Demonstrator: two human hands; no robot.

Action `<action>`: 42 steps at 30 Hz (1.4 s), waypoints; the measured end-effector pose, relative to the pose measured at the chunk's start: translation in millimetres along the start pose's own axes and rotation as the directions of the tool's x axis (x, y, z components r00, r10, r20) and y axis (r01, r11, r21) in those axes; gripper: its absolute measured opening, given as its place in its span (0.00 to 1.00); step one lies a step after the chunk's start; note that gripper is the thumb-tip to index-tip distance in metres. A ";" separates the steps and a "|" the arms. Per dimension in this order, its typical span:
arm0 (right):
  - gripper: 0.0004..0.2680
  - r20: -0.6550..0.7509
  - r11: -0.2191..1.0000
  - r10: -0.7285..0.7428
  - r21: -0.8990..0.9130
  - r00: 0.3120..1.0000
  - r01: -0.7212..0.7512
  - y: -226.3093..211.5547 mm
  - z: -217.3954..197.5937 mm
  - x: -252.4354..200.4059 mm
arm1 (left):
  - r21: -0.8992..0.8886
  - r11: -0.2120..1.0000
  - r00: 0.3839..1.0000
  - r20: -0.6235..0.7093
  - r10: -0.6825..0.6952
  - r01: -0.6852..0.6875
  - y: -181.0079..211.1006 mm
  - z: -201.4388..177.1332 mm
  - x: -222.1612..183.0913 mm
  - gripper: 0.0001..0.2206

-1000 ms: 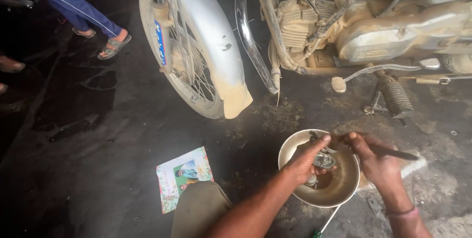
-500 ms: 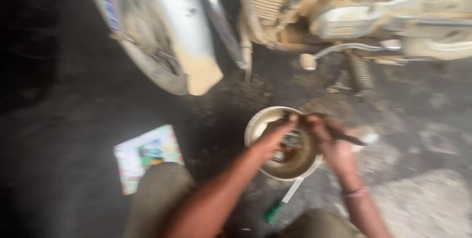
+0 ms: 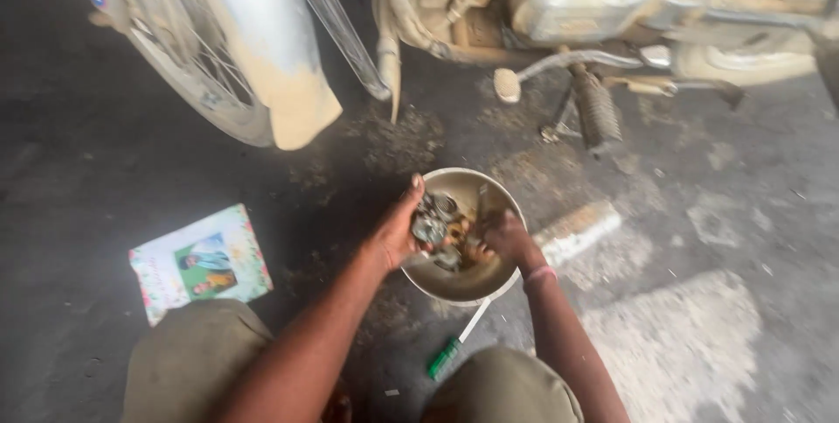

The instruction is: Cleaning and inspecting the internal components of a motorcycle carburetor using fuel and a screwdriver.

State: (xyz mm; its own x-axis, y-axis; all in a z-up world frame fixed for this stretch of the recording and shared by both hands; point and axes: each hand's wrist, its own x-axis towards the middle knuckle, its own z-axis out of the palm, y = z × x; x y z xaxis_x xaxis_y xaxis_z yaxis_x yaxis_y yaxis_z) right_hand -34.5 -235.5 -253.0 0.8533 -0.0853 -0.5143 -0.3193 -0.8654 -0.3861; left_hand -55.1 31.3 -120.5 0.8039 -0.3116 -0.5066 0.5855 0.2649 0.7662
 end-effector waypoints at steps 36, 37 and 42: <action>0.06 -0.282 0.636 -0.736 -0.600 0.615 0.486 -121.0 -192.4 -143.7 | 0.402 0.881 0.917 0.390 0.081 -0.249 157.7 69.1 -58.3 0.29; 0.06 -0.297 0.512 -0.845 -0.690 0.445 0.512 -114.6 -184.8 -137.8 | 0.481 0.841 0.952 0.279 0.123 -0.249 165.2 70.5 -74.9 0.29; 0.18 -0.359 0.711 -0.414 0.446 0.837 0.543 -165.7 -148.6 -191.0 | 0.484 0.864 0.980 -0.054 0.191 -0.142 129.1 53.1 -50.5 0.39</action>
State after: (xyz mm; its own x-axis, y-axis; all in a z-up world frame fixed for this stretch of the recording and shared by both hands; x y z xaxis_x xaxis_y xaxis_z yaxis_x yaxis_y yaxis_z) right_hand -83.4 -149.2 23.0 0.9940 0.1092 0.0043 0.0524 -0.4414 -0.8958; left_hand -25.6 32.8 25.0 0.9053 -0.2058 -0.3716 0.3413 -0.1683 0.9248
